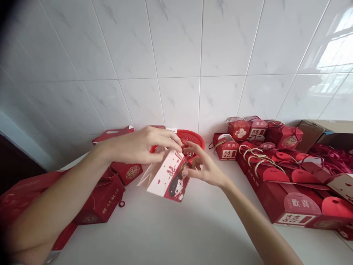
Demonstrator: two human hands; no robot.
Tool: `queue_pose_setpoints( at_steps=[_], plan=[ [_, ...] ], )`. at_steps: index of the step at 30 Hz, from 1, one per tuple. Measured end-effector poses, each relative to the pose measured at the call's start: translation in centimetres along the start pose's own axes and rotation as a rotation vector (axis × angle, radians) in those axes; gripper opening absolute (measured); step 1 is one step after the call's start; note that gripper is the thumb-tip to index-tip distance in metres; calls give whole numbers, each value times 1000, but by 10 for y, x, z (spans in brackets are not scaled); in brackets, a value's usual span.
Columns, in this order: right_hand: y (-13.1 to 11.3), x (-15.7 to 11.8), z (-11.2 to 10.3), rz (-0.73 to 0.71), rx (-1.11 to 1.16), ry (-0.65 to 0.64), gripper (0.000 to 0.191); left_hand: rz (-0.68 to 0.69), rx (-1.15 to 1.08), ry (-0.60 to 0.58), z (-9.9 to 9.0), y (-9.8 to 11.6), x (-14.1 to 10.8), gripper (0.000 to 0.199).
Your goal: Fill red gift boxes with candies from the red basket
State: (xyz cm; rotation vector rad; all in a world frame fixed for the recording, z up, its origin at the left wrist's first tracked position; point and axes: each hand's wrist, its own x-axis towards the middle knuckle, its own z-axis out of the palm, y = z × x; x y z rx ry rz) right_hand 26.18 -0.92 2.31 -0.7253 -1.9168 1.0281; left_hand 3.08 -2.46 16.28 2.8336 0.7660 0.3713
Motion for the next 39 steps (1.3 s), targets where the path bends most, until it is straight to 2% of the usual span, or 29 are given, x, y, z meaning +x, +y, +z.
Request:
queue_pose_setpoints(
  at_steps=[3, 5, 10, 14, 16, 18, 21, 24, 28, 31, 35, 37, 39],
  plan=[
    [2, 0, 1, 39, 8, -264, 57, 116, -27, -54, 22, 3, 12, 47],
    [5, 1, 4, 37, 18, -349, 50, 154, -62, -74, 36, 2, 18, 47],
    [23, 4, 9, 26, -21, -328, 55, 128, -177, -47, 68, -12, 20, 45],
    [46, 7, 13, 96, -101, -253, 55, -6, -208, 42, 82, -30, 11, 36],
    [55, 8, 16, 139, -103, -257, 52, -102, -211, 84, 85, -40, 4, 30],
    [60, 8, 17, 158, -45, -278, 52, -183, -228, 103, 85, -48, -4, 32],
    [61, 8, 18, 173, -2, -297, 53, -289, -297, 74, 81, -54, -16, 38],
    [57, 8, 17, 196, -57, -305, 47, -357, -333, 44, 75, -56, -26, 31],
    [51, 7, 18, 240, -146, -342, 42, -345, -316, 36, 73, -59, -30, 23],
    [43, 6, 15, 220, -246, -391, 43, -314, -359, -1, 75, -64, -28, 13],
    [27, 5, -7, 198, -338, -459, 55, -284, -474, -63, 78, -74, -25, 12],
    [17, 6, -22, 179, -326, -407, 53, -289, -502, -97, 79, -78, -24, 13],
    [9, 9, -34, 139, -271, -263, 48, -290, -508, -108, 80, -79, -23, 15]
  ],
)
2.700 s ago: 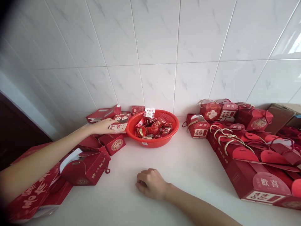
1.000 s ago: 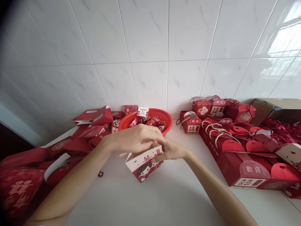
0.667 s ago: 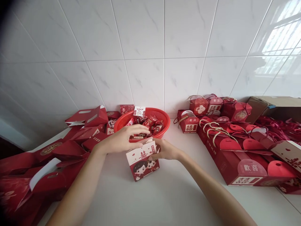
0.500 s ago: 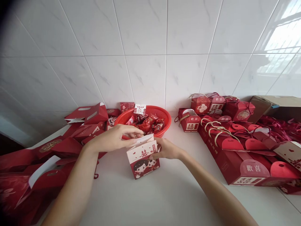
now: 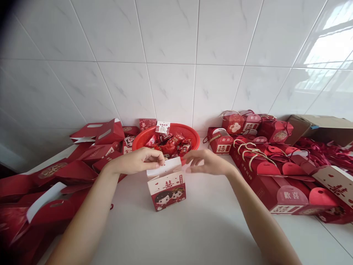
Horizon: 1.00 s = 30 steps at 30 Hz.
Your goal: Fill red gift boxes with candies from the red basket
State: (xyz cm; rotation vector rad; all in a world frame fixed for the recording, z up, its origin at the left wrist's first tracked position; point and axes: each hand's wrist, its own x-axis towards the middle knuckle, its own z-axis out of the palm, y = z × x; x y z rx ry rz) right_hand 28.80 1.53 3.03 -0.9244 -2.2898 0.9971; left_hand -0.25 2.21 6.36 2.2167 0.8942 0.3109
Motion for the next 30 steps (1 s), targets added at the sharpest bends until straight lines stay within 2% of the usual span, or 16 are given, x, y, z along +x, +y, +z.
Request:
queue_pose_setpoints(
  at_steps=[3, 6, 11, 14, 17, 21, 23, 25, 27, 30],
  plan=[
    [-4, 8, -12, -19, 124, 269, 42, 14, -9, 23, 2, 2, 2, 16],
    [-1, 27, -10, -29, 222, 404, 40, 27, -11, 24, 5, 4, 4, 18],
    [18, 67, 6, -67, 140, 408, 31, 35, -101, 47, 8, 2, 5, 35],
    [31, 81, 18, 3, -15, 357, 19, 11, -206, 76, 7, -2, 5, 45],
    [41, 86, 27, 67, -110, 340, 8, -7, -280, 159, 3, -13, 9, 50],
    [46, 87, 28, 71, -102, 349, 4, -102, -147, 353, -4, -41, 24, 51],
    [47, 87, 26, 54, -60, 349, 7, -184, -42, 399, -8, -55, 34, 49],
    [48, 87, 24, 40, -15, 359, 10, -270, 55, 351, -10, -64, 44, 49],
    [49, 87, 23, 32, 22, 373, 13, -322, 142, 227, -11, -70, 53, 51],
    [50, 87, 24, 30, 60, 391, 13, -322, 225, 41, -10, -73, 63, 46]
  ],
)
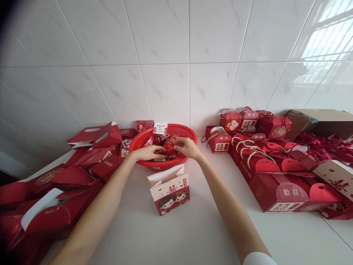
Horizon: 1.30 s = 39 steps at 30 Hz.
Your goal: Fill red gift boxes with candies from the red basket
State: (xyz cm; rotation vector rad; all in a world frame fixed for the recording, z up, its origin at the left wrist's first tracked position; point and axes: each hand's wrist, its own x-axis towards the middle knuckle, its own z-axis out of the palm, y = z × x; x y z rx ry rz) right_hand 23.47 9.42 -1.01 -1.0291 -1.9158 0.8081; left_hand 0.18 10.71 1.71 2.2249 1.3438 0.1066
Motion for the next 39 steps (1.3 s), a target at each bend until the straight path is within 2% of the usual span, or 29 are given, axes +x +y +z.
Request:
queue_pose_setpoints(
  at_steps=[5, 10, 13, 20, 24, 29, 32, 36, 39],
  plan=[
    [0, 0, 3, 19, 32, 9, 8, 28, 26, -87, 5, -2, 7, 34],
    [5, 2, 3, 43, 81, 56, 14, -29, 36, -104, 7, -4, 7, 49],
    [10, 5, 2, 54, 110, 106, 21, -48, 63, -111, 7, -3, 7, 50],
    [13, 6, 3, 75, 114, 143, 23, -33, 123, -32, 8, -2, 7, 23],
    [10, 4, 0, 81, 64, 70, 21, -38, 127, 62, 13, -3, 7, 15],
    [0, 8, -5, 71, -90, -163, 24, -21, 68, 237, 14, -3, 5, 27],
    [-4, 13, -3, 74, -188, -291, 15, 8, -17, 313, 13, -4, 4, 33],
    [0, 21, 5, 110, -241, -319, 15, 51, -158, 380, 11, -8, 4, 44],
    [7, 24, 8, 112, -223, -267, 17, 77, -253, 413, 11, -10, 4, 54]
  ],
)
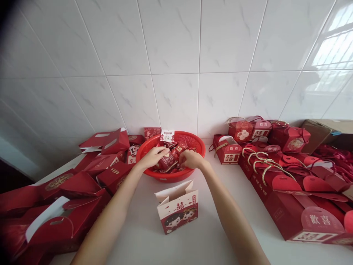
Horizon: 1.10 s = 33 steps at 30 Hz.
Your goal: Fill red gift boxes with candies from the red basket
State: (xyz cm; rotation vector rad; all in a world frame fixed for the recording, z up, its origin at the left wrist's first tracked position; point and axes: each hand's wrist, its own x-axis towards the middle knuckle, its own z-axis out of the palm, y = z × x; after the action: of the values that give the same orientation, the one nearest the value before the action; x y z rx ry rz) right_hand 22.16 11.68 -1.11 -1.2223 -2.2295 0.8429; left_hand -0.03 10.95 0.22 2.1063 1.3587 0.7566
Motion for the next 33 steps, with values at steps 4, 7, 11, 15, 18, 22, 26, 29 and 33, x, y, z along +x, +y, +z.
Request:
queue_pose_setpoints(
  at_steps=[4, 7, 11, 15, 18, 22, 26, 29, 33],
  plan=[
    [6, 4, 1, 0, 84, 162, 10, -18, -88, 67, 1, -2, 1, 59],
    [4, 4, 1, -3, 172, 292, 5, -26, -117, 124, 1, -4, 2, 56],
    [-12, 1, 8, -48, 281, 415, 27, -12, -145, 250, 2, -5, 3, 53],
    [-28, 0, 21, -179, 401, 244, 31, 92, -205, 364, 5, 3, 2, 53],
    [-30, 2, 28, -226, 420, 247, 19, 186, -351, 419, 8, 11, 1, 50],
    [-22, 3, 27, -206, 489, 473, 17, 30, -625, 297, 11, 16, 1, 45],
    [-18, 4, 26, -197, 503, 620, 38, -88, -753, 71, 11, 13, 0, 46],
    [-21, 5, 26, -144, 718, 639, 52, 3, -774, 150, 12, 9, 0, 64],
    [-27, 3, 24, -48, 1028, 477, 38, 79, -751, 235, 12, 4, 3, 70]
  ],
)
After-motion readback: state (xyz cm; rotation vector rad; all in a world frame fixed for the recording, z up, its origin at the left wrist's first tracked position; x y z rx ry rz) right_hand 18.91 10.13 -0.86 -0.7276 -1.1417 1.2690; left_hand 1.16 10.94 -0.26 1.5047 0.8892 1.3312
